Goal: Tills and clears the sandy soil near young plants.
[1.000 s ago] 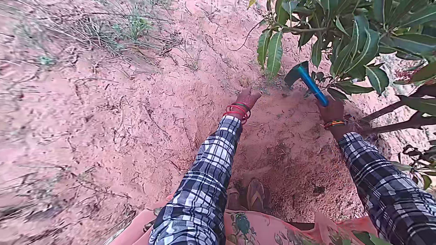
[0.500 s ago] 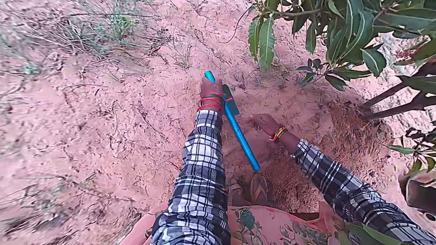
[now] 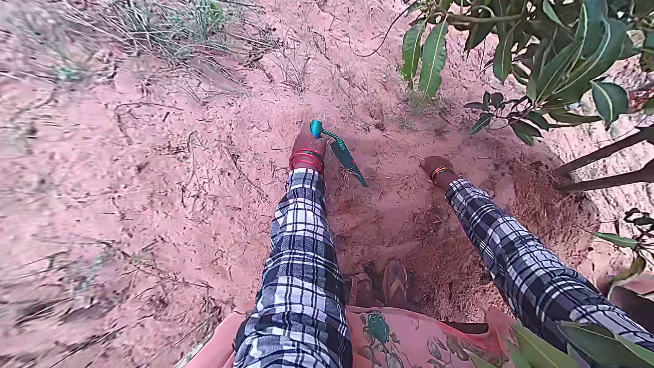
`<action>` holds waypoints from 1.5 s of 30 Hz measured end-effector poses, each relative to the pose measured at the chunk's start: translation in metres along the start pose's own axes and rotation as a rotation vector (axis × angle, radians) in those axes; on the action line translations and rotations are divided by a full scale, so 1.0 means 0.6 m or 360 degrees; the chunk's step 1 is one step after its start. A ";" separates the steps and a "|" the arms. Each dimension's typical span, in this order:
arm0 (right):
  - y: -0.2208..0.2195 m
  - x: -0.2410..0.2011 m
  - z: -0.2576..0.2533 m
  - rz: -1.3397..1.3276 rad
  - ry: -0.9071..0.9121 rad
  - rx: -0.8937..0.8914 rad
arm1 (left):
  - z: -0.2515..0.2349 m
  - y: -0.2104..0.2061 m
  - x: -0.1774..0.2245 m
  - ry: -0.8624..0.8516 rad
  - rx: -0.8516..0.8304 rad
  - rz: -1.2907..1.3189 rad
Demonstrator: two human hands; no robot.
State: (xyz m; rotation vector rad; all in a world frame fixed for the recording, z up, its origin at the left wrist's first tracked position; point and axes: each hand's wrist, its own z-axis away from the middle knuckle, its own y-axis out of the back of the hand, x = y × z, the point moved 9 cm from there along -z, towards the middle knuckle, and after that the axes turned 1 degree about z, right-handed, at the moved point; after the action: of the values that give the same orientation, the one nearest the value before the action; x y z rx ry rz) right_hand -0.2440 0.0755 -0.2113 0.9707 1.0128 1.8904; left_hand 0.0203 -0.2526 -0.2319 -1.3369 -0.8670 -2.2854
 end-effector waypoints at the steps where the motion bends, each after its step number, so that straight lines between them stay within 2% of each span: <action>1: 0.000 0.003 0.002 -0.0125 0.0034 0.0011 | 0.001 0.010 -0.015 -0.0011 0.0047 -0.0018; 3: 0.009 0.016 0.011 -0.0648 0.0056 0.0079 | 0.006 0.021 -0.037 -0.0059 0.0107 0.0014; 6: 0.043 0.050 0.049 -0.1552 -0.0082 0.0416 | 0.004 0.023 -0.042 -0.0093 0.0114 0.0040; 8: 0.065 0.070 0.071 -0.1895 -0.0146 0.0554 | 0.001 0.022 -0.047 -0.0082 0.0126 0.0043; 10: 0.073 0.073 0.077 -0.1658 -0.0028 0.0452 | -0.002 0.020 -0.047 -0.0084 0.0138 0.0063; 13: 0.060 0.031 0.122 -0.0825 0.0293 0.0045 | 0.001 0.018 -0.049 -0.0079 0.0135 0.0043; 15: 0.045 0.009 0.153 -0.0348 0.0473 -0.0083 | -0.001 0.021 -0.048 -0.0072 0.0152 0.0009; 17: 0.024 0.018 0.172 0.0025 0.0440 -0.0120 | 0.004 0.022 -0.043 -0.0061 0.0168 -0.0015; 20: -0.015 0.051 0.180 0.0224 0.0248 -0.0076 | 0.013 0.023 -0.037 -0.0054 0.0168 -0.0010; 22: -0.049 0.059 0.177 0.0305 0.0285 -0.0068 | 0.015 0.023 -0.036 -0.0049 0.0170 -0.0021; 24: -0.054 0.060 0.182 0.0291 0.0320 -0.0010 | 0.018 0.019 -0.034 -0.0042 0.0147 -0.0037; 27: -0.007 0.070 0.191 -0.0149 0.0223 0.0198 | 0.013 0.026 -0.038 -0.0039 0.0177 -0.0046; 31: 0.038 0.144 0.234 -0.0900 0.0061 0.0641 | 0.016 0.023 -0.034 -0.0038 0.0186 -0.0052; 34: 0.044 0.207 0.225 -0.1246 -0.0151 0.0802 | 0.015 0.024 -0.037 -0.0043 0.0206 -0.0027; 37: 0.045 0.251 0.202 -0.1262 -0.0383 0.0636 | 0.016 0.020 -0.038 -0.0043 0.0175 -0.0020; 40: 0.024 0.247 0.183 -0.1136 -0.0328 0.0187 | 0.018 0.021 -0.039 -0.0047 0.0216 -0.0012; 42: 0.022 0.242 0.184 -0.1091 -0.0287 0.0192 | 0.019 0.021 -0.039 -0.0039 0.0216 -0.0002; 45: 0.037 0.240 0.206 -0.0984 -0.0244 0.0399 | 0.020 0.019 -0.040 -0.0023 0.0228 -0.0031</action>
State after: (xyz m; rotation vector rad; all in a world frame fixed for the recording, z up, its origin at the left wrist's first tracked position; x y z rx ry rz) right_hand -0.2019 0.2290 -0.1056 0.8009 1.2959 1.1857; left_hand 0.0465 -0.2534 -0.2448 -1.2895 -1.0317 -2.1850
